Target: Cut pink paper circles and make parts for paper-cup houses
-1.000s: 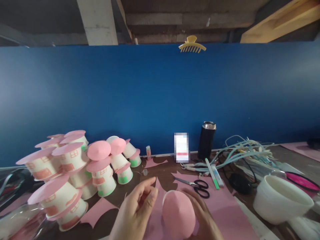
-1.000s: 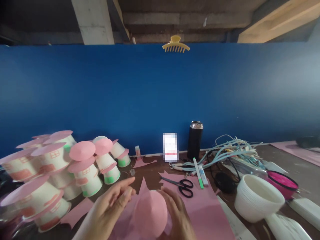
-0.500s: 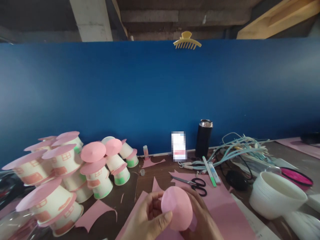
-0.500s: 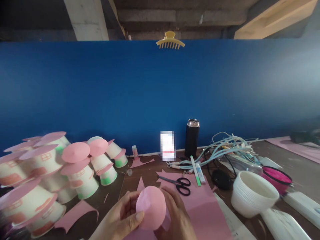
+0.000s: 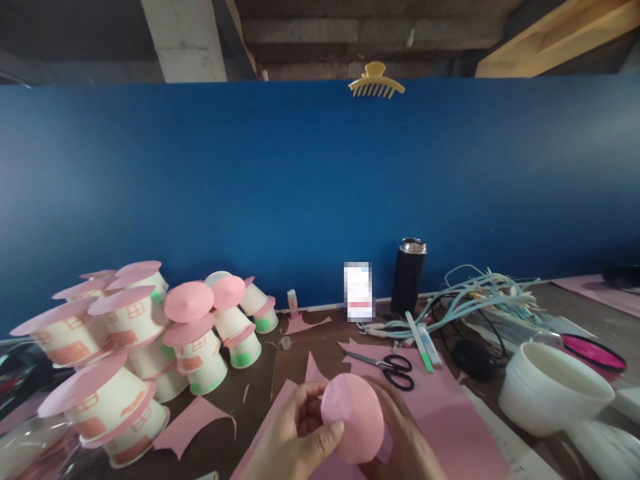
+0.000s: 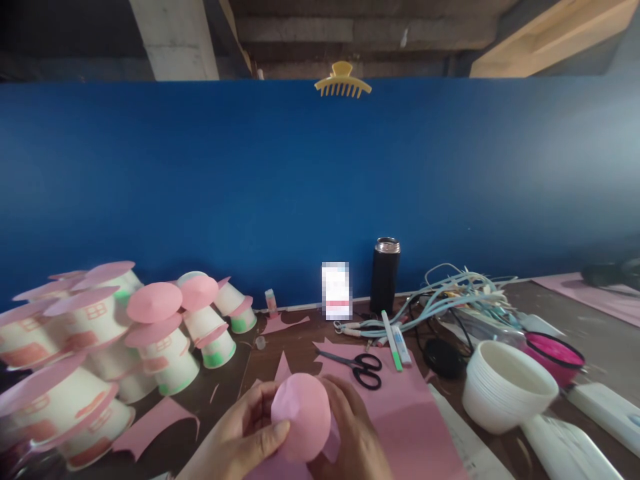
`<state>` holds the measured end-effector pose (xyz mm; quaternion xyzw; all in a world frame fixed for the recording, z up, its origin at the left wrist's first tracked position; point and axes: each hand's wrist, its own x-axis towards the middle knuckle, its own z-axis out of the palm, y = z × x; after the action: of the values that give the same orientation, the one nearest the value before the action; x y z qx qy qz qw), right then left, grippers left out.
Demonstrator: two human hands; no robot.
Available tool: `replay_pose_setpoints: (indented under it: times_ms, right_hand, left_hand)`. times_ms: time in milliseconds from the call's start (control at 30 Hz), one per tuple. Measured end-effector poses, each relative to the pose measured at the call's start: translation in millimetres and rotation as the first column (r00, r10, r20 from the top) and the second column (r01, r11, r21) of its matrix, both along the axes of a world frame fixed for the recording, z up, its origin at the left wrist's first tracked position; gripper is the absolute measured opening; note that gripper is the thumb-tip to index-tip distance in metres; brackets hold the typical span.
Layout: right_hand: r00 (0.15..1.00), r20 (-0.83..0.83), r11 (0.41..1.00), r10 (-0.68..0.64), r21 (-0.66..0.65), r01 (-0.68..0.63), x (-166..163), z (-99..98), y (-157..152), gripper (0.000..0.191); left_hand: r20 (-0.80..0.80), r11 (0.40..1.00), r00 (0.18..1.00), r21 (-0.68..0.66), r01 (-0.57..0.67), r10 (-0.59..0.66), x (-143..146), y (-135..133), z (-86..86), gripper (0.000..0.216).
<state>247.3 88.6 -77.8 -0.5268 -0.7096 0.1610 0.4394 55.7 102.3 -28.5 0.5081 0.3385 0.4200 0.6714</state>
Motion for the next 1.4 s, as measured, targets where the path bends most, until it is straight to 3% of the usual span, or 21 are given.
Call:
replay_pose_setpoints:
  times_ms: [200, 400, 533, 600, 700, 767, 867, 1000, 1100, 1400]
  right_hand:
    - [0.955, 0.296, 1.000, 0.005, -0.010, -0.002, -0.7, 3.6, 4.7, 0.058]
    - [0.942, 0.331, 0.987, 0.054, -0.161, 0.000, 1.6, 1.2, 4.7, 0.061]
    - [0.966, 0.247, 0.981, 0.076, -0.194, -0.028, 7.7, -7.8, 2.5, 0.087]
    - [0.991, 0.131, 0.982, 0.037, -0.190, -0.012, 8.8, -9.7, 0.5, 0.096]
    - [0.988, -0.141, 0.975, -0.066, -0.220, 0.034, 7.1, -0.9, -3.4, 0.081]
    - [0.958, -0.273, 0.959, -0.091, -0.283, 0.011, 4.5, 11.3, -4.9, 0.067]
    - [0.922, -0.370, 0.929, -0.110, -0.369, -0.037, -0.9, 29.2, -4.2, 0.056]
    - [0.859, -0.510, 0.925, -0.042, -0.344, -0.159, -8.9, 37.4, -1.3, 0.052]
    - [0.855, -0.518, 0.935, 0.008, -0.298, -0.190, -12.5, 34.2, -0.8, 0.052]
    - [0.934, -0.356, 0.921, -0.030, -0.372, -0.112, -8.7, 22.6, 0.0, 0.054]
  left_hand:
    - [-0.094, 0.995, 0.995, -0.092, -0.044, 0.035, -4.3, 3.8, -13.0, 0.057]
    - [-0.044, 0.974, 0.998, -0.217, -0.061, 0.052, -5.8, 9.2, -26.9, 0.054]
    - [-0.050, 0.971, 0.998, -0.233, -0.057, 0.047, -7.9, 9.8, -23.1, 0.054]
    - [-0.077, 0.974, 0.997, -0.222, -0.032, 0.015, -9.1, 9.7, -19.0, 0.056]
    - [-0.193, 0.980, 0.981, -0.197, -0.028, -0.011, -10.5, 10.7, -13.6, 0.058]
    - [-0.291, 0.979, 0.955, -0.177, -0.106, 0.051, -10.7, 12.4, -12.1, 0.062]
    - [-0.350, 0.970, 0.922, -0.111, -0.218, 0.167, -9.3, 15.5, -13.4, 0.064]
    - [-0.311, 0.971, 0.931, -0.076, -0.226, 0.192, -6.2, 17.2, -17.3, 0.057]
    - [-0.300, 0.975, 0.937, -0.072, -0.210, 0.179, -4.8, 16.2, -17.9, 0.054]
    - [-0.260, 0.976, 0.945, -0.032, -0.214, 0.198, -0.7, 14.4, -14.9, 0.047]
